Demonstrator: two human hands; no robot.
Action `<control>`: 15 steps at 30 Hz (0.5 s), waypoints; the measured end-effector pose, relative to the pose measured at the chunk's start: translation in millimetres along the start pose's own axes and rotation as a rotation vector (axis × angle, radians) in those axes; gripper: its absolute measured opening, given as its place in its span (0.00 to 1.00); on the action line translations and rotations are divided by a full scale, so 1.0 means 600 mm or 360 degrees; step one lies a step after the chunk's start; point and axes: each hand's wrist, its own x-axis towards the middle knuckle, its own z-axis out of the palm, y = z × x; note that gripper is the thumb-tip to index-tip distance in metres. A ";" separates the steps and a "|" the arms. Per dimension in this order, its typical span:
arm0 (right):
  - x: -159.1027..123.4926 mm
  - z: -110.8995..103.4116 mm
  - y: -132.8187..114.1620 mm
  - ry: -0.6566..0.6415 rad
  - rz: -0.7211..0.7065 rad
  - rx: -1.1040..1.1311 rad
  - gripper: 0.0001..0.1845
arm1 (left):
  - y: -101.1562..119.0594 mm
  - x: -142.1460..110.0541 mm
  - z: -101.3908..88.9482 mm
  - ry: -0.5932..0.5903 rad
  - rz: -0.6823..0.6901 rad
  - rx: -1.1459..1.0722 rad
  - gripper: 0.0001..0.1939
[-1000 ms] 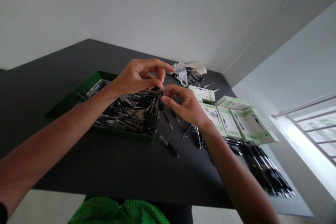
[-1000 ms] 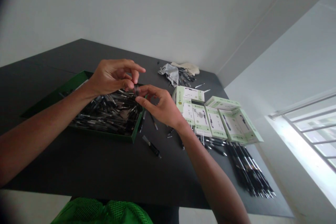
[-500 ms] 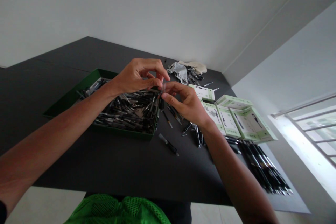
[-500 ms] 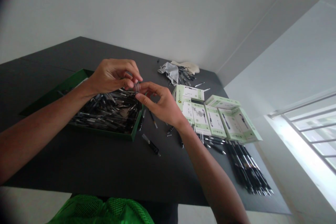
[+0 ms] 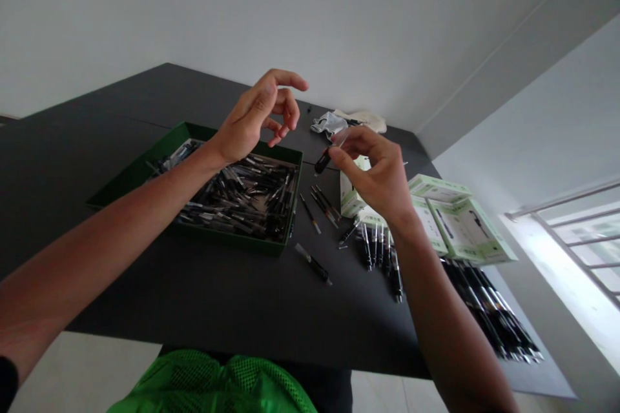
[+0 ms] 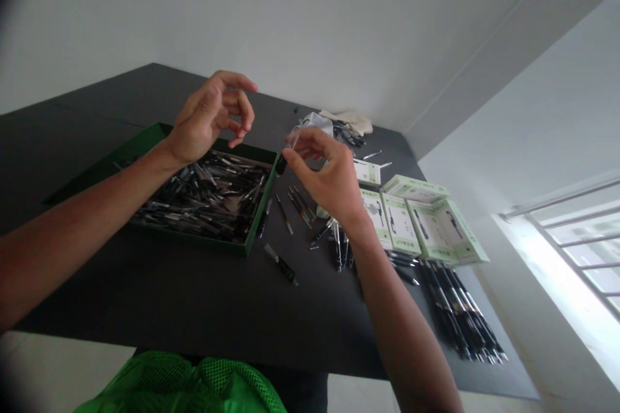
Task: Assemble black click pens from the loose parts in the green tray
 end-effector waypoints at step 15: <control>0.010 -0.039 0.001 0.0105 0.0028 0.0084 0.14 | 0.001 -0.002 0.007 -0.0052 -0.0119 0.0028 0.25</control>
